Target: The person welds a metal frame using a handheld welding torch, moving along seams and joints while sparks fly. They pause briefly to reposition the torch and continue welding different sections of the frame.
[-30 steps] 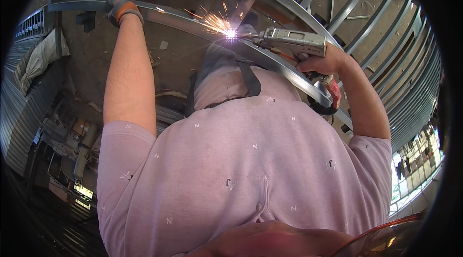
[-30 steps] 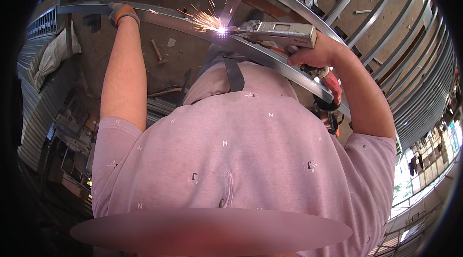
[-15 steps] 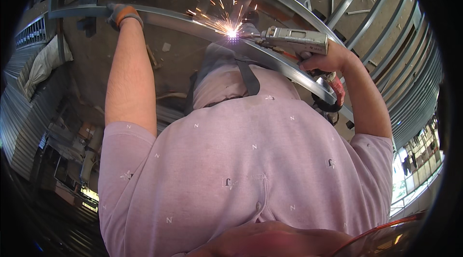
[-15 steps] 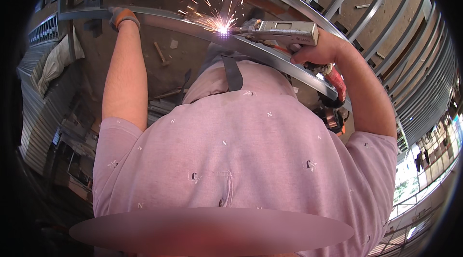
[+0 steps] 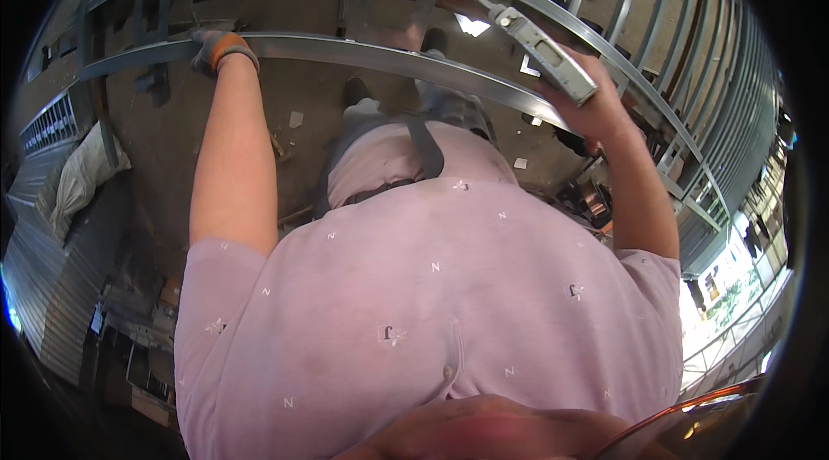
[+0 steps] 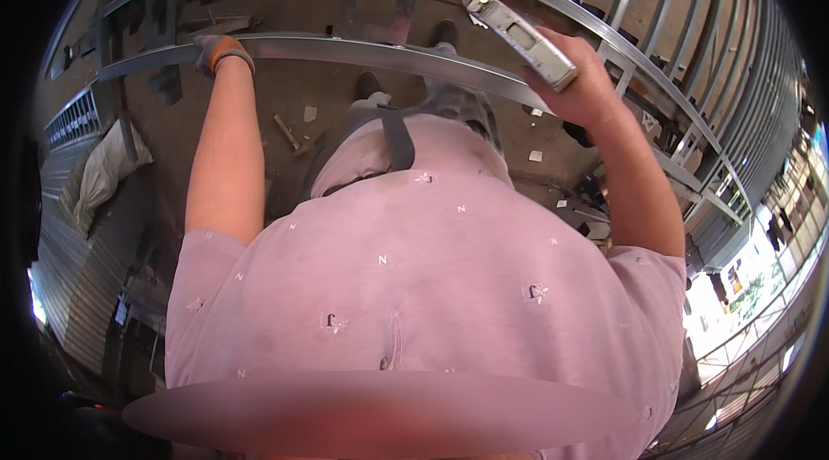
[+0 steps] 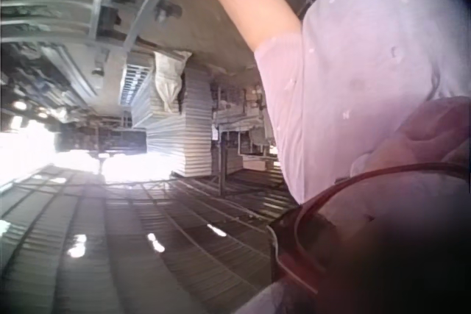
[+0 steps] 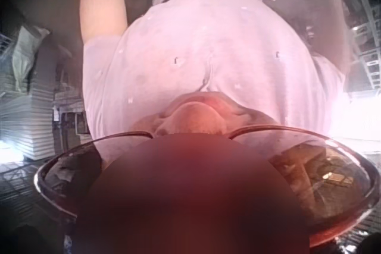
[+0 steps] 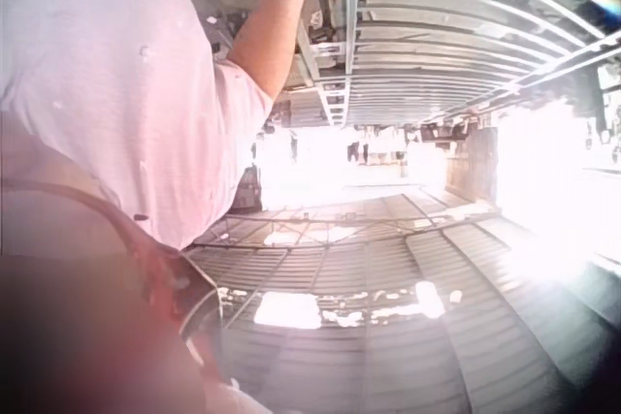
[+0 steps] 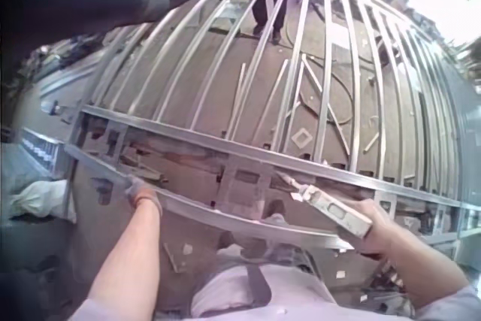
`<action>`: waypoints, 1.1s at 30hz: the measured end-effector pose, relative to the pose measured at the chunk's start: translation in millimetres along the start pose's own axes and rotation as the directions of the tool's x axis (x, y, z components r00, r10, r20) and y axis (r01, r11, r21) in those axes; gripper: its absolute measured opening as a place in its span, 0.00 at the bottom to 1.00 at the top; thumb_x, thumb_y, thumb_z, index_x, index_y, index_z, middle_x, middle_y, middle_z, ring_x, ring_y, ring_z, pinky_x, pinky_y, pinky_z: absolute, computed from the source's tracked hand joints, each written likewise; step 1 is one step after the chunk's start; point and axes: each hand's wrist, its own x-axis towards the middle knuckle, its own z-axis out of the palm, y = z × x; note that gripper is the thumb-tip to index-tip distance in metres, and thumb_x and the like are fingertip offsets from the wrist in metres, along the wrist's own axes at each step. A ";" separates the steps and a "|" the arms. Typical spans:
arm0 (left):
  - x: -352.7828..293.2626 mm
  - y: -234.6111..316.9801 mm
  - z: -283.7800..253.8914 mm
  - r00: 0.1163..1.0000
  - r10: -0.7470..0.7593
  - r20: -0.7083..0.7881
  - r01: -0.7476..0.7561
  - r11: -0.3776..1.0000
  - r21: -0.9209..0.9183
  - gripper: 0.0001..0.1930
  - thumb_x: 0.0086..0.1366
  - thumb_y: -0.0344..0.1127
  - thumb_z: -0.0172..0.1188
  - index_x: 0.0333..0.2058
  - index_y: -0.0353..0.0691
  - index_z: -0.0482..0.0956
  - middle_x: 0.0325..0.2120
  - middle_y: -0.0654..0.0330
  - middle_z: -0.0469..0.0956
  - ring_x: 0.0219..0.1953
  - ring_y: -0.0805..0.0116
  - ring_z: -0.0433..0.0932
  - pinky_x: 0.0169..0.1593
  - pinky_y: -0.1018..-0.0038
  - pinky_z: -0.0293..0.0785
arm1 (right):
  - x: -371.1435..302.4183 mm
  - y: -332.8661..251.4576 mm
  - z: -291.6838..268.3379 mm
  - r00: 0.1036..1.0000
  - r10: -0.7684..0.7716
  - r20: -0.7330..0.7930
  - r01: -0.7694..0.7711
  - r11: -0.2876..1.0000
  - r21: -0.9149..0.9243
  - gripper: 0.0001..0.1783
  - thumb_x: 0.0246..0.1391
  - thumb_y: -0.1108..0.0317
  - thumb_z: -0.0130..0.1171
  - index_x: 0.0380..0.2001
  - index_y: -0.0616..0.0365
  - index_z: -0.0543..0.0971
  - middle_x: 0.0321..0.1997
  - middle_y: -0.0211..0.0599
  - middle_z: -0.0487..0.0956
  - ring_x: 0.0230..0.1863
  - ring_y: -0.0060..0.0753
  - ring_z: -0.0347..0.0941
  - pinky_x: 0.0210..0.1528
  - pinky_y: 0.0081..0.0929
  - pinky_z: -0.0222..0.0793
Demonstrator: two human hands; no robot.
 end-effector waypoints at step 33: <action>0.9 -3.6 -10.8 0.973 -0.001 0.230 0.060 0.967 -0.247 0.36 0.74 0.52 0.57 0.73 0.39 0.62 0.70 0.42 0.68 0.64 0.46 0.76 0.67 0.57 0.72 | 13.6 -24.9 103.5 0.890 -0.068 -0.452 -0.204 0.826 -0.526 0.17 0.51 0.62 0.66 0.45 0.47 0.78 0.38 0.46 0.85 0.46 0.58 0.82 0.46 0.54 0.77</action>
